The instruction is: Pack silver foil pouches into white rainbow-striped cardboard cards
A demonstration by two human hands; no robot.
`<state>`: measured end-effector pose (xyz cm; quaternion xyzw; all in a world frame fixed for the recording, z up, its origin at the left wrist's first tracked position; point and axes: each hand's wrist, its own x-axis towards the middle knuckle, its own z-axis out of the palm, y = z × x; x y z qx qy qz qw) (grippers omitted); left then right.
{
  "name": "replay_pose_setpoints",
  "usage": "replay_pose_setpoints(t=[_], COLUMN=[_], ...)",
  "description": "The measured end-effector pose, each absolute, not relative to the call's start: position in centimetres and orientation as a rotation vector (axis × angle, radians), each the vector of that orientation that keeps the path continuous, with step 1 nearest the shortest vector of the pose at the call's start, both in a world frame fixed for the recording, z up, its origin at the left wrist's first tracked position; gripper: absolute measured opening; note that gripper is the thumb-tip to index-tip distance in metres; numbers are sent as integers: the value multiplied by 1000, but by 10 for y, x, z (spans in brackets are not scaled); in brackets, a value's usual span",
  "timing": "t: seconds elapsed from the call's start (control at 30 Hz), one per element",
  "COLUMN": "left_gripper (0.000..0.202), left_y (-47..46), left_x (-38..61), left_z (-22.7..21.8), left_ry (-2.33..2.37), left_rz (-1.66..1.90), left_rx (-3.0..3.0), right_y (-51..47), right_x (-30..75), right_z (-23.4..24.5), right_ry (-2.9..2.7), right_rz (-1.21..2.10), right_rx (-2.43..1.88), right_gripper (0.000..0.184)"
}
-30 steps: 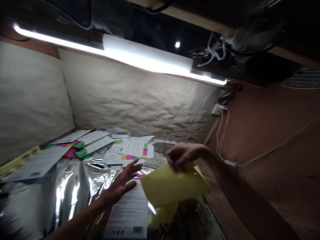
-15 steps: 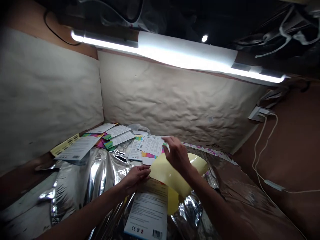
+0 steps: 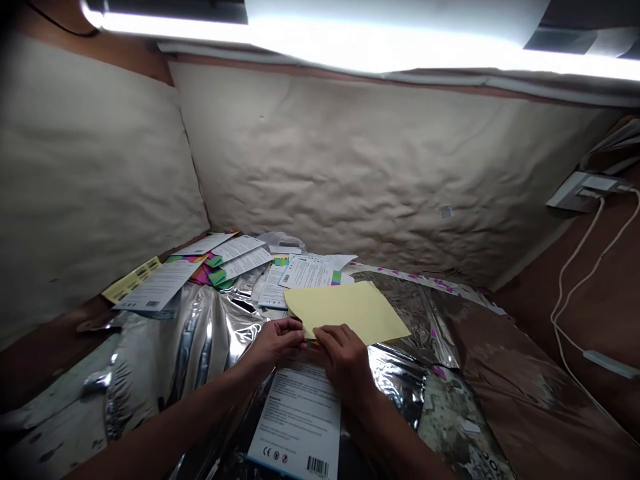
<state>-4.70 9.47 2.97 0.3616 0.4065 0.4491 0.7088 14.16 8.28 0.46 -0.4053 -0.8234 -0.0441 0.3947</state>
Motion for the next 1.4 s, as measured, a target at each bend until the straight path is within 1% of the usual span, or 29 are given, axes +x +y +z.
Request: replay_pose_setpoints(t=[0.17, 0.37, 0.43, 0.63, 0.73, 0.8, 0.87, 1.0, 1.17, 1.2, 1.27, 1.33, 1.4], left_gripper=[37, 35, 35, 31, 25, 25, 29, 37, 21, 20, 18, 20, 22], left_y=[93, 95, 95, 89, 84, 84, 85, 90, 93, 93, 94, 95, 96], left_x=[-46, -47, -46, -44, -44, -44, -44, -46, -51, -52, -53, -55, -56], left_z=[28, 20, 20, 21, 21, 20, 21, 22, 23, 24, 26, 29, 30], left_ry=[946, 975, 973, 886, 828, 824, 854, 873, 858, 855, 842, 826, 818], left_rz=[953, 952, 964, 975, 986, 950, 852, 701, 726, 734, 744, 731, 705], left_rx=[786, 762, 780, 1026, 1240, 1238, 1090, 773, 693, 683, 672, 667, 655], right_y=[78, 74, 72, 66, 65, 66, 66, 65, 63, 63, 64, 64, 65], right_x=[140, 139, 137, 130, 131, 134, 137, 141, 142, 143, 144, 145, 148], right_z=[5, 11, 13, 19, 21, 22, 21, 19, 18, 18, 19, 18, 18], right_ry=[-2102, -2149, -2121, -1869, -1792, -1768, -1822, -2044, -2138, -2158, -2175, -2134, -2079], right_rz=[-248, -229, -124, 443, 611, 646, 597, 354, 114, 73, 8, -12, 25], right_rx=[-995, -969, -965, -1028, -1075, -1094, -1108, -1080, -988, -980, -963, -935, -887], right_gripper=[27, 30, 29, 22, 16, 16, 18, 24, 25, 29, 35, 31, 34])
